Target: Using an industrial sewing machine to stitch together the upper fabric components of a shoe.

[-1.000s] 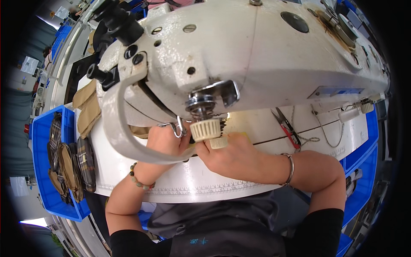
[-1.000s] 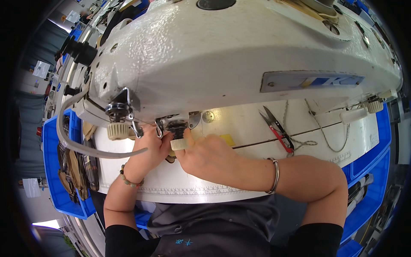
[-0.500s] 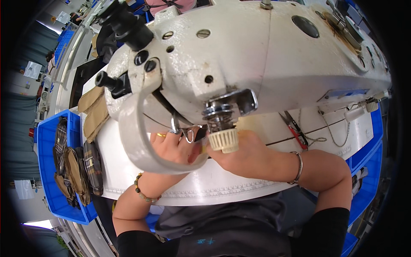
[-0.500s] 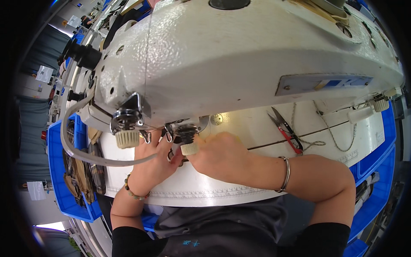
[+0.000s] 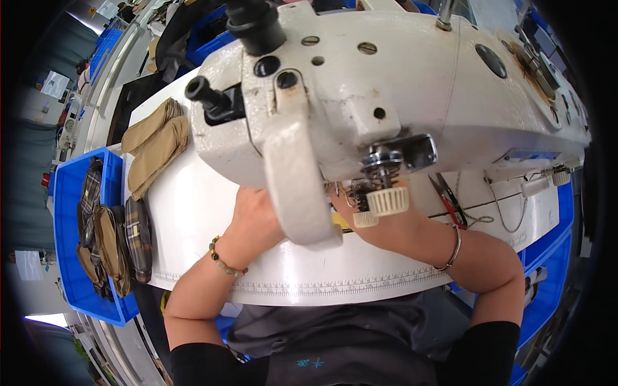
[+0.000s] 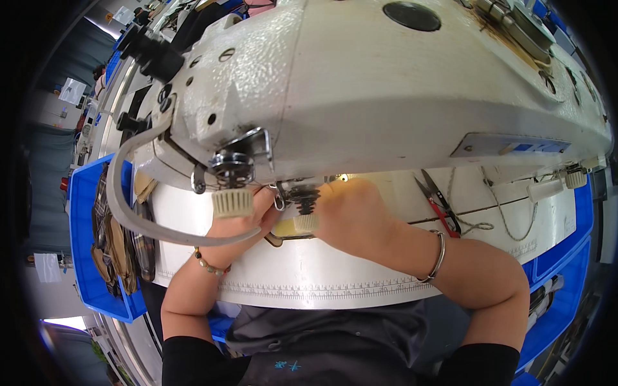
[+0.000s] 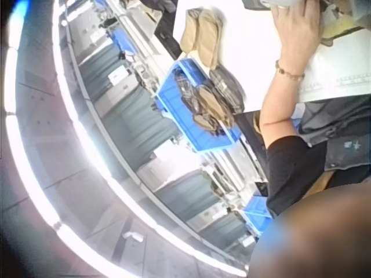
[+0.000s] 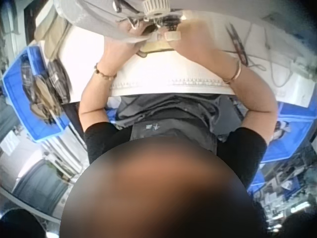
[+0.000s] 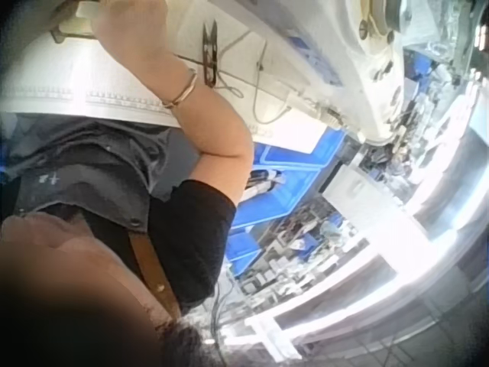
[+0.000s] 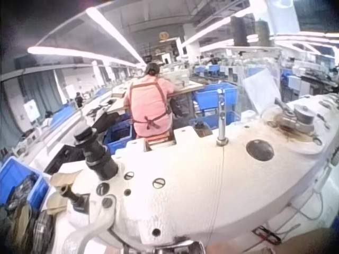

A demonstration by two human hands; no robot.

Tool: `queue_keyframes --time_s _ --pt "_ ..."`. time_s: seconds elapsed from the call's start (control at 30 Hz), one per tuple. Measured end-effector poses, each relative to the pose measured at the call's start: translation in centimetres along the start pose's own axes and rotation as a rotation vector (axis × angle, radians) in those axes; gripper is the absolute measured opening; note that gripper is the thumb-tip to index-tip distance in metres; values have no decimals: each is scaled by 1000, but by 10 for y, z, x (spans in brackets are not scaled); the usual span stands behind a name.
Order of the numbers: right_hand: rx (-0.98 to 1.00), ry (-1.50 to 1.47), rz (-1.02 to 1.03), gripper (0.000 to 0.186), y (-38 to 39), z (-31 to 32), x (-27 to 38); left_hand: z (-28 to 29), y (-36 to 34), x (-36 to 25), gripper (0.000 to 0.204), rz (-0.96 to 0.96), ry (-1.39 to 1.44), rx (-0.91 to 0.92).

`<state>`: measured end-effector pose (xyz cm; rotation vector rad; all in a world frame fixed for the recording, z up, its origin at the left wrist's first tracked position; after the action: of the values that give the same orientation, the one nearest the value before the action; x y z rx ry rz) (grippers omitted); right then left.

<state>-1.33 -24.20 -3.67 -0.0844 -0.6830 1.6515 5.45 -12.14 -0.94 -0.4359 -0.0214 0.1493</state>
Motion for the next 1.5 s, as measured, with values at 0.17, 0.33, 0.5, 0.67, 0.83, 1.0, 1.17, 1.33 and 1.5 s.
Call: queue_keyframes --time_s 0.17,0.33,0.5,0.67,0.83,1.0,1.17,1.33,1.5 --pt "-14 -175 8 7 2 -12 -16 3 2 2 30 -8 14 -114" --pt "-17 -203 13 10 -5 -12 -14 4 2 3 35 3 24 -103" --pt "-9 -167 65 14 -10 -7 -9 7 -3 3 42 -14 -6 -109" --pt "-69 -243 44 9 -7 -15 -15 7 -3 4 43 -16 11 -111" --pt "-36 -249 67 10 -11 -12 -11 7 -3 6 43 5 47 -113" --pt "62 -421 -96 13 -7 -29 -27 7 -4 7 42 11 75 -133" --pt "49 -387 -68 18 -10 -25 -22 7 -3 7 39 21 117 -101" --pt "59 -333 -41 14 -8 -21 -17 8 -1 -2 28 -42 20 -59" --pt "86 -327 -136 8 -8 2 -4 9 -6 -12 24 -78 -15 5"
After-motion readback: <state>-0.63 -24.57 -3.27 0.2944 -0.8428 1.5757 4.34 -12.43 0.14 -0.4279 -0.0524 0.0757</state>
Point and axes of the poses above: each hand's wrist, its own y-axis away from the middle knuckle, its own z-axis out of the back of the hand, x = y × z, the point moved 7 cm from there along -y, towards the middle knuckle, and after that the axes turned 7 degrees about -z, right-handed, at the moved point
